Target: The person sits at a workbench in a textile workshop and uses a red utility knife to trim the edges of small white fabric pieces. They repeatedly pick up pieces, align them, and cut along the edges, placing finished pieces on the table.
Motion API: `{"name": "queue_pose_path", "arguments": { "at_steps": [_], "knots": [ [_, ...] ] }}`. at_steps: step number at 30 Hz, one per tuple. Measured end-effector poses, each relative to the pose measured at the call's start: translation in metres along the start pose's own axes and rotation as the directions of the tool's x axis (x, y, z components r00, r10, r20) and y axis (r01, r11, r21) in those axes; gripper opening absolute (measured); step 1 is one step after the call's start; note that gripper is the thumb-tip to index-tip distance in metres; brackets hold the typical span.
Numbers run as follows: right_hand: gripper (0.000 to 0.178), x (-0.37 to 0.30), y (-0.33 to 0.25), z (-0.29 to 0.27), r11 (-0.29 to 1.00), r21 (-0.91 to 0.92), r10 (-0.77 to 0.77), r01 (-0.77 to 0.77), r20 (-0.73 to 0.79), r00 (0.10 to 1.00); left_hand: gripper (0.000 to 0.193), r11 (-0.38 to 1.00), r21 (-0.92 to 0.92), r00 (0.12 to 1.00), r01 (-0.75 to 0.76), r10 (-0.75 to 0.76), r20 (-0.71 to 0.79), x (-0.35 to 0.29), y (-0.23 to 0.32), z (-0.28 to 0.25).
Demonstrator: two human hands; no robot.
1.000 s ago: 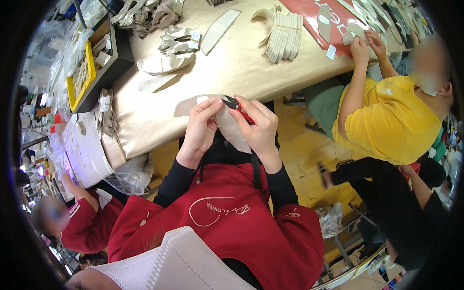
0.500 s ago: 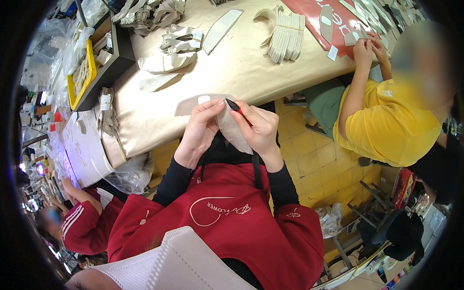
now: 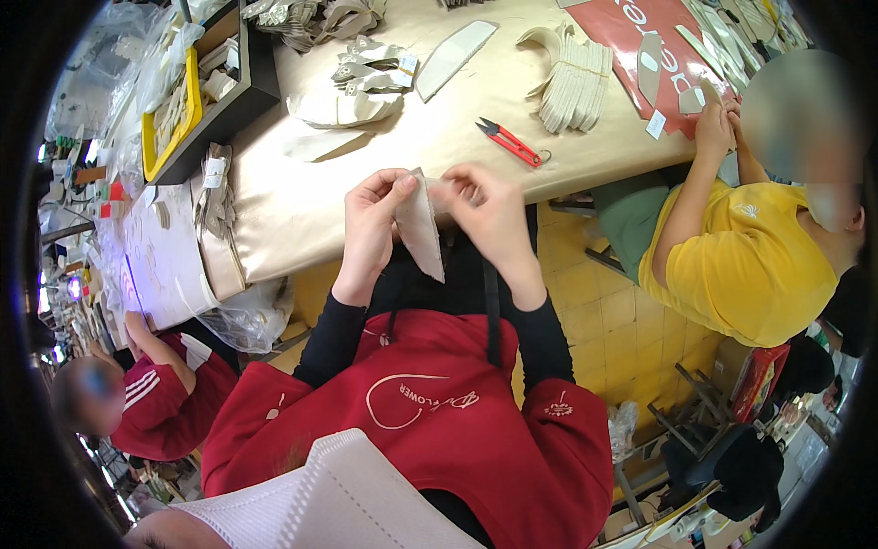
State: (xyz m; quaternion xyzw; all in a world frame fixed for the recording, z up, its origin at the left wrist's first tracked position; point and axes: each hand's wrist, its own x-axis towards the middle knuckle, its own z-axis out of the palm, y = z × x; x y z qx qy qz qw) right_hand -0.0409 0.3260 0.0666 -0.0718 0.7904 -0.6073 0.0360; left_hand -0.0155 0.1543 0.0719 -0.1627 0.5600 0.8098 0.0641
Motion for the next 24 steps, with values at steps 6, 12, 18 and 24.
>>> {"name": "queue_pose_path", "arguments": {
  "at_steps": [6,12,18,24],
  "knots": [
    [0.018,-0.020,0.004,0.015,0.959,0.222,0.159,-0.177,0.099,0.982,0.024,0.993,0.110,0.996,0.038,-0.047,0.078,0.005,-0.008,0.002],
    [0.019,-0.010,0.012,0.013,0.720,0.690,0.379,-0.078,-0.297,0.876,0.043,0.944,0.330,0.932,0.004,-0.123,0.341,0.011,0.003,-0.001],
    [0.045,0.002,0.021,0.002,0.860,-0.471,-0.413,0.197,-0.414,0.811,0.050,0.739,0.669,0.974,-0.081,-0.085,0.211,0.024,0.003,-0.015],
    [0.043,-0.016,0.040,0.037,0.665,-0.690,-0.235,0.284,0.168,0.957,0.045,0.634,0.756,0.982,-0.163,0.028,0.188,0.032,-0.014,-0.028]
  ]
}}
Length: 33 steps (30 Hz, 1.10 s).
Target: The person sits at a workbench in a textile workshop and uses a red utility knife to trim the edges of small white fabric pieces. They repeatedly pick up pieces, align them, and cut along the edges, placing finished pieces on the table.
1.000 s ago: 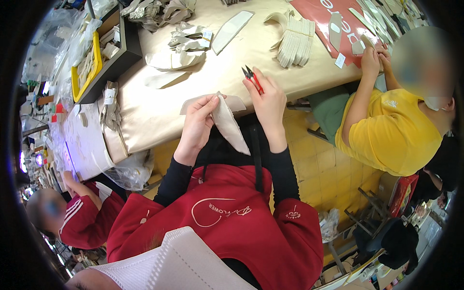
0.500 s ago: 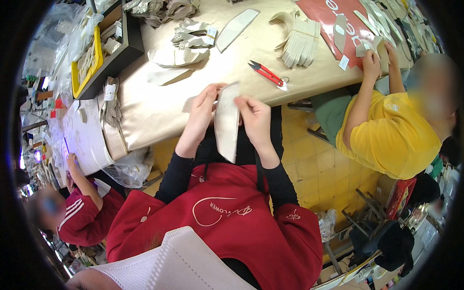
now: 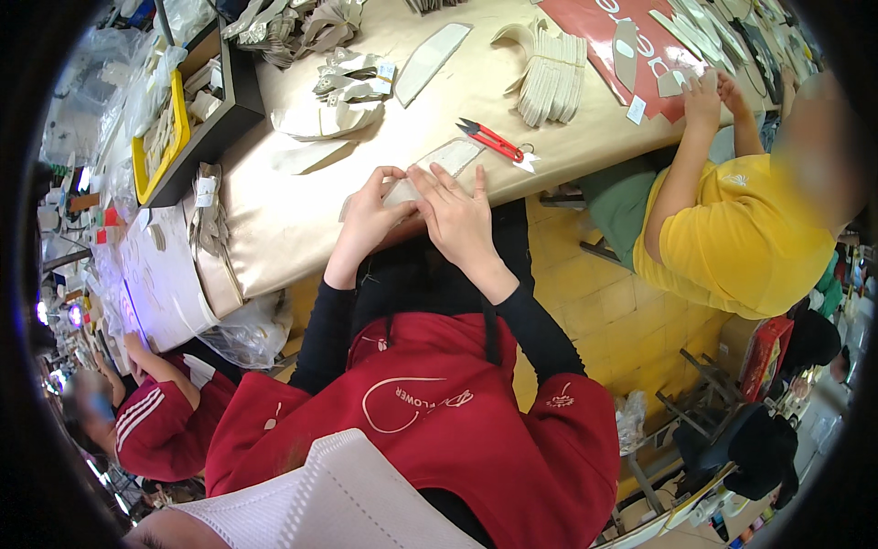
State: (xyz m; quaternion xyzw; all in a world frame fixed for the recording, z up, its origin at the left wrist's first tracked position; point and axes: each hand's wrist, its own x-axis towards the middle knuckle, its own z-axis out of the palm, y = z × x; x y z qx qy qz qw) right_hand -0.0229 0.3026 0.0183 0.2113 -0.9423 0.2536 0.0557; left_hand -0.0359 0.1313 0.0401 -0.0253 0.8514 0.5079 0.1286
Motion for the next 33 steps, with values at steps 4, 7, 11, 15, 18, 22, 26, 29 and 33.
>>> {"name": "queue_pose_path", "arguments": {
  "at_steps": [4,7,11,15,18,22,26,29,33],
  "knots": [
    [0.042,0.005,0.004,0.007,0.995,-0.043,0.084,-0.088,-0.079,0.993,0.043,0.995,-0.088,0.998,-0.057,0.057,-0.001,0.002,-0.014,0.005],
    [0.042,0.009,0.009,0.004,0.991,-0.080,0.105,-0.109,-0.062,0.993,0.044,0.985,-0.162,0.998,-0.053,0.055,0.009,0.005,-0.020,0.008],
    [0.044,0.013,0.012,0.002,0.983,-0.149,0.110,-0.110,-0.008,0.994,0.045,0.990,-0.136,0.999,-0.040,0.038,-0.016,0.001,-0.018,0.007],
    [0.047,0.017,0.018,0.008,0.961,-0.220,0.164,-0.171,-0.050,0.985,0.048,0.976,-0.216,1.000,-0.004,0.000,-0.018,-0.005,-0.014,0.004],
    [0.049,0.012,0.025,0.017,0.965,-0.227,0.094,-0.130,-0.160,0.983,0.049,0.967,-0.151,0.976,-0.206,0.193,-0.100,-0.012,-0.018,-0.011],
    [0.057,-0.013,0.041,0.018,1.000,-0.008,0.009,-0.011,-0.185,0.983,0.047,0.968,0.016,0.945,-0.251,0.249,-0.214,-0.052,-0.045,-0.073],
    [0.060,-0.039,0.048,0.016,0.998,-0.029,-0.065,0.063,-0.073,0.995,0.038,0.951,0.259,0.926,0.167,-0.062,-0.372,-0.077,-0.074,-0.138],
    [0.057,-0.045,0.037,0.018,0.994,0.063,-0.083,0.093,-0.152,0.985,0.031,0.885,0.453,0.804,0.103,0.194,-0.562,-0.071,-0.079,-0.140],
    [0.051,-0.040,0.011,0.017,0.987,0.111,-0.095,0.113,-0.161,0.982,0.035,0.809,0.551,0.858,-0.205,0.420,-0.297,-0.030,-0.061,-0.099]
  ]
}}
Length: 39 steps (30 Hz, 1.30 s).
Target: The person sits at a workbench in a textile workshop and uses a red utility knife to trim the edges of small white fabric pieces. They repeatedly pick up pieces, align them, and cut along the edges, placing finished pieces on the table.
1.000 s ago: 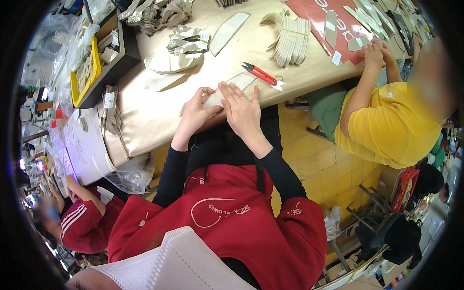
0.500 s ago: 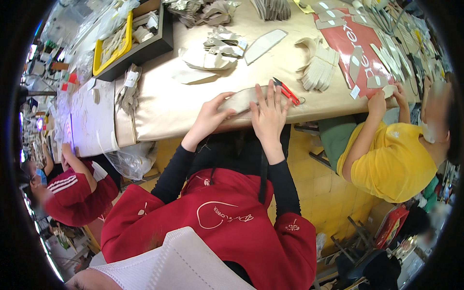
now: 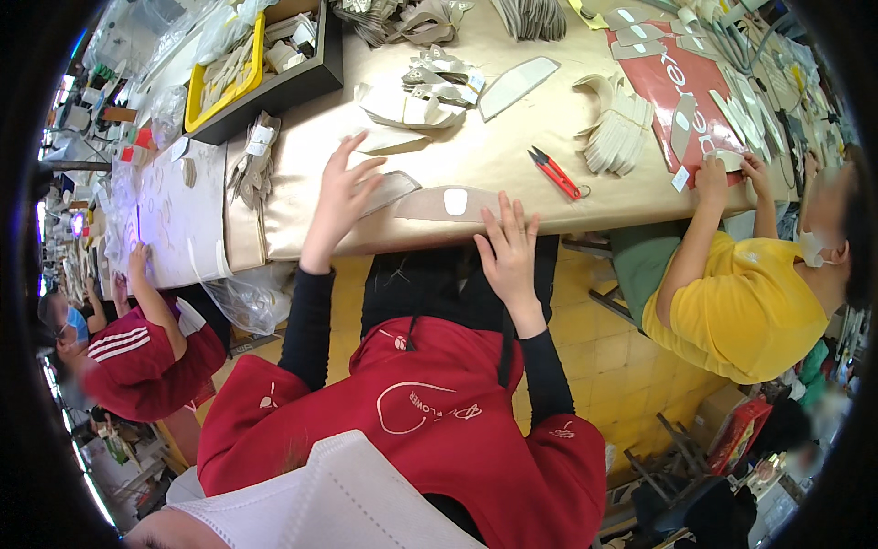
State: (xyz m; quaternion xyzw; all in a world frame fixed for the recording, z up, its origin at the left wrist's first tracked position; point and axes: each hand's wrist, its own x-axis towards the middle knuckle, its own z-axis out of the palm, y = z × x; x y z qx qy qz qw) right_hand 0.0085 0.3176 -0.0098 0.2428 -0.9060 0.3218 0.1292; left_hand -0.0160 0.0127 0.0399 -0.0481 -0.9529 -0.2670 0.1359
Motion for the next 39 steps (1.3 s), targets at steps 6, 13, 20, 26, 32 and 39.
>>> {"name": "queue_pose_path", "arguments": {
  "at_steps": [6,13,20,26,32,39],
  "knots": [
    [0.038,0.017,-0.027,-0.030,0.990,0.134,-0.025,0.040,-0.112,0.993,0.027,0.923,-0.377,0.991,0.074,-0.110,-0.076,0.035,0.047,0.000],
    [0.034,0.041,-0.051,-0.058,0.909,0.416,0.129,0.032,-0.354,0.926,0.043,0.266,-0.894,0.931,0.361,-0.151,0.332,0.017,0.116,-0.005],
    [0.012,0.042,-0.048,-0.056,0.298,0.894,0.586,-0.334,0.105,0.803,0.037,0.308,-0.853,0.899,0.422,-0.022,0.437,-0.003,0.134,0.018],
    [0.013,0.032,-0.036,-0.059,0.183,0.924,0.589,-0.335,0.169,0.790,0.027,0.353,-0.719,0.772,0.599,-0.016,0.635,-0.004,0.131,0.013],
    [0.011,0.030,-0.045,-0.064,0.249,0.887,0.532,-0.389,0.211,0.820,0.018,0.769,-0.634,0.989,-0.087,0.144,0.039,0.005,0.148,0.021],
    [0.011,0.027,-0.046,-0.060,0.242,0.911,0.451,-0.333,0.199,0.870,0.010,0.460,-0.816,0.935,0.350,-0.117,0.335,-0.004,0.151,0.024]
  ]
}}
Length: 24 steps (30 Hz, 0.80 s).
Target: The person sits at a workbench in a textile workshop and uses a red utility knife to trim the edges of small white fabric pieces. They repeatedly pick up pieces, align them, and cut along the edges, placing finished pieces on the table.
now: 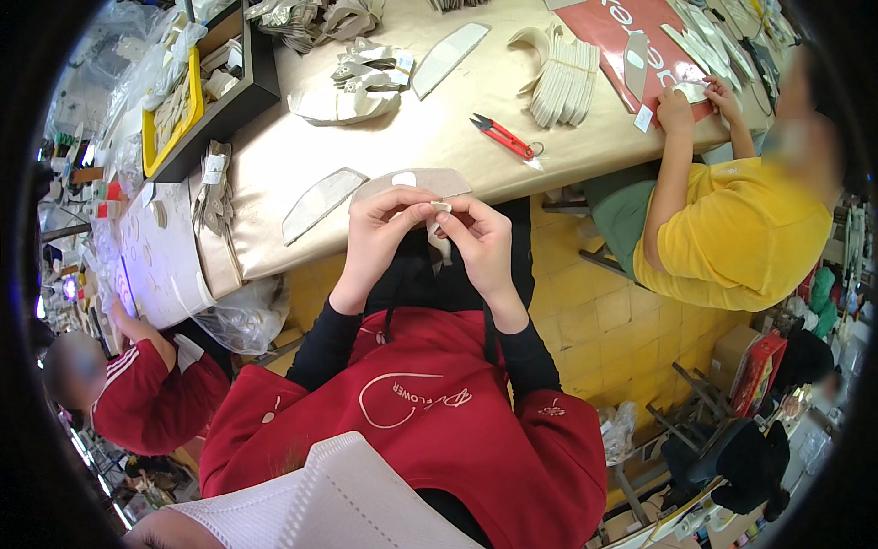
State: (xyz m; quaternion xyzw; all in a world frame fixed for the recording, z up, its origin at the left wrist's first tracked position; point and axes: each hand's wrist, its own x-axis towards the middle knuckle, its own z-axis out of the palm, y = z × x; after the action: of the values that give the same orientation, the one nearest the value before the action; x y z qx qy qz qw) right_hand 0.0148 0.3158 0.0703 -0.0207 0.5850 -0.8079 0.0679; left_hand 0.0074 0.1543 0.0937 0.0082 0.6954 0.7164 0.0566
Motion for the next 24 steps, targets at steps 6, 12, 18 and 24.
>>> {"name": "queue_pose_path", "arguments": {
  "at_steps": [6,12,18,24],
  "knots": [
    [0.013,-0.002,0.013,0.011,0.960,0.274,0.006,0.054,-0.212,0.977,0.012,0.916,-0.383,0.983,0.117,-0.163,-0.088,0.001,-0.011,-0.001],
    [0.022,0.008,0.021,-0.018,0.868,0.419,0.026,0.266,-0.573,0.819,0.012,0.873,-0.472,0.927,-0.127,-0.065,-0.369,0.000,-0.033,-0.021],
    [0.027,0.011,0.000,-0.087,0.872,0.371,0.071,0.319,-0.741,0.668,0.011,0.930,-0.240,0.527,-0.278,-0.061,-0.848,-0.007,-0.051,-0.159],
    [0.029,0.006,0.001,-0.078,0.891,0.403,0.145,0.209,-0.689,0.710,0.028,0.981,-0.063,0.484,-0.183,0.034,-0.874,-0.080,-0.062,-0.218]
  ]
}}
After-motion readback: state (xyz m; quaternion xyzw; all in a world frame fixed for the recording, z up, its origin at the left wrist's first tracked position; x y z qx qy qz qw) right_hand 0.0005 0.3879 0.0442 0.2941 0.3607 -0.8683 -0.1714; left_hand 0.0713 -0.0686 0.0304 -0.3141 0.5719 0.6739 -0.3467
